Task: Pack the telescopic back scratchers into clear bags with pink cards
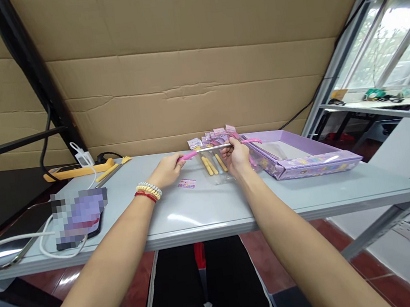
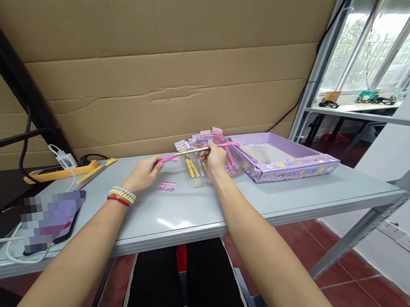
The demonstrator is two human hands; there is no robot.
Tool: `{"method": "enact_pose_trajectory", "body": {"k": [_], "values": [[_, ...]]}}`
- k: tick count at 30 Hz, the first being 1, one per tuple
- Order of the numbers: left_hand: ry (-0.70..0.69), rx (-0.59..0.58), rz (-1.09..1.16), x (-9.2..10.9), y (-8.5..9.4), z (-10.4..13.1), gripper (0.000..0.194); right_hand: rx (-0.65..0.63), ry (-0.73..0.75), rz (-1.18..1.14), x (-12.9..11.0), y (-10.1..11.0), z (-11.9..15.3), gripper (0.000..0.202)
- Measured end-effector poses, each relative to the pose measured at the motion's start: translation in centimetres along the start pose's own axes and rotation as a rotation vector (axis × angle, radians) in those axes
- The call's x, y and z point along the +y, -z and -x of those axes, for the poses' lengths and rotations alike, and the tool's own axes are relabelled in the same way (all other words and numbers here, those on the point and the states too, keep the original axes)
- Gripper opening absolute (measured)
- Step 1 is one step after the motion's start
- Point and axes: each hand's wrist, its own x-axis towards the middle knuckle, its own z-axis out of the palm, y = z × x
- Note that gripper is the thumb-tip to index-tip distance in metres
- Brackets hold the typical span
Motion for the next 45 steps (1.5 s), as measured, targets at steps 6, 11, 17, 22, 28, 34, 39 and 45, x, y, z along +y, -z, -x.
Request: {"method": "enact_pose_trajectory", "body": {"k": [6,11,17,22,28,34,39,45], "values": [[0.017,-0.024,0.05,0.7,0.4,0.1,0.031,-0.068,0.077,0.025,-0.1,0.3,0.0,0.026],[-0.001,-0.091,0.033,2.5,-0.1,0.1,0.03,-0.16,0.086,0.106,1.0,-0.1,0.3,0.024],[0.036,-0.098,0.052,3.4,-1.6,0.0,0.027,-0.308,0.092,0.156,1.9,-0.5,0.9,0.025],[-0.061,-0.104,0.069,3.3,-1.4,0.2,0.034,-0.349,-0.077,-0.234,-0.9,0.6,0.6,0.03],[-0.11,-0.144,0.133,5.5,-1.6,0.6,0.036,-0.254,-0.148,-0.726,-2.5,2.1,0.4,0.053],[-0.018,-0.176,0.306,6.5,-1.9,0.5,0.039,-0.243,-0.161,-0.815,-2.2,1.4,1.1,0.049],[0.059,-0.192,0.431,6.9,-2.3,0.4,0.043,-0.24,-0.191,-0.798,-1.8,0.5,1.9,0.048],[0.08,-0.176,0.439,6.9,-3.2,0.3,0.041,-0.261,-0.207,-0.753,-1.3,0.2,2.3,0.05]]}}
